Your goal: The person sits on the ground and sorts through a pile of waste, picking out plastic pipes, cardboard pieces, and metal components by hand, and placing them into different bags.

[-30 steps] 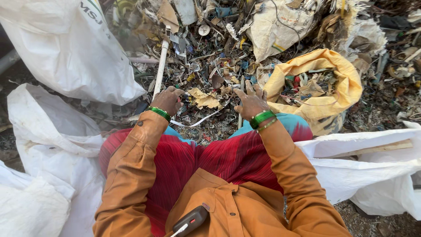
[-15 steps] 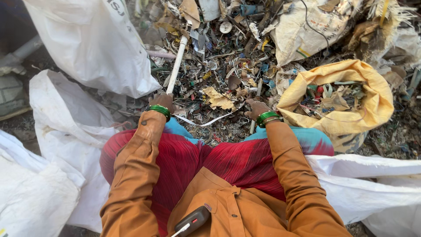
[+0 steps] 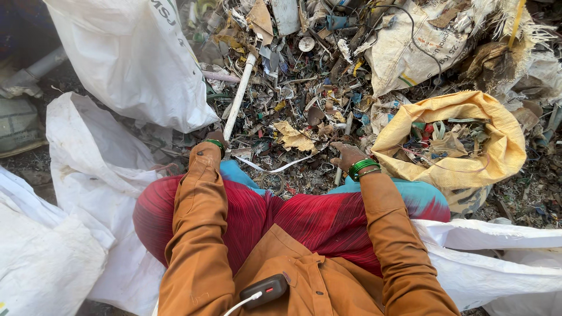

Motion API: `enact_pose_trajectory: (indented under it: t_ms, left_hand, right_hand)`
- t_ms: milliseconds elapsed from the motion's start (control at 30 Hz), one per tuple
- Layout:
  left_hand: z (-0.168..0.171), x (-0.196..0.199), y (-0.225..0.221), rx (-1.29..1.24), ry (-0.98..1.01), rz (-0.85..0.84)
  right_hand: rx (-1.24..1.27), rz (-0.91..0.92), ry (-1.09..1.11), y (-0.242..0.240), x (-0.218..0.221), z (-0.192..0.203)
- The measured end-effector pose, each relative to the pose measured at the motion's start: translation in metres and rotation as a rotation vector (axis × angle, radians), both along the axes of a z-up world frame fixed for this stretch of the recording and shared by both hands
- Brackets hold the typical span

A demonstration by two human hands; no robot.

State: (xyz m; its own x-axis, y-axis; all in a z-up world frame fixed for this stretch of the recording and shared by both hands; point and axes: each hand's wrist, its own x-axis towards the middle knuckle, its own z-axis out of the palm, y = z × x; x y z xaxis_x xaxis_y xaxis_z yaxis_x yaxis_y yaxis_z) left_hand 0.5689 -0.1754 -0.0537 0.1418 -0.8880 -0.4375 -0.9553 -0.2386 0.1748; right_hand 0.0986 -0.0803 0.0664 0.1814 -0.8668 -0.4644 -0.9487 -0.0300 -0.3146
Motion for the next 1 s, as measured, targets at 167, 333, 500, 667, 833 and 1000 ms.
enact_pose_trajectory:
  t_ms: [167,333,500,667,833,1000]
  left_hand:
    - [0.009,0.005,0.001,0.044,-0.016,0.102]
    - [0.012,0.013,-0.002,0.065,-0.023,0.009]
    - [0.019,-0.008,0.000,0.083,-0.157,0.037]
    - [0.044,-0.027,-0.007,-0.140,-0.178,-0.067]
    - [0.042,-0.051,-0.049,-0.365,-0.108,-0.301]
    - [0.027,-0.102,-0.112,-0.460,-0.037,-0.463]
  right_hand:
    - [-0.005,0.011,-0.033,0.003,0.001,0.005]
    - [-0.006,0.020,-0.013,0.000,-0.004,-0.008]
    - [-0.081,0.124,-0.071,-0.006,0.010,-0.012]
    - [0.088,0.142,-0.054,-0.028,0.010,0.030]
    - [-0.128,0.127,-0.070,-0.063,-0.016,0.037]
    - [0.163,0.125,0.175,-0.070,0.002,0.026]
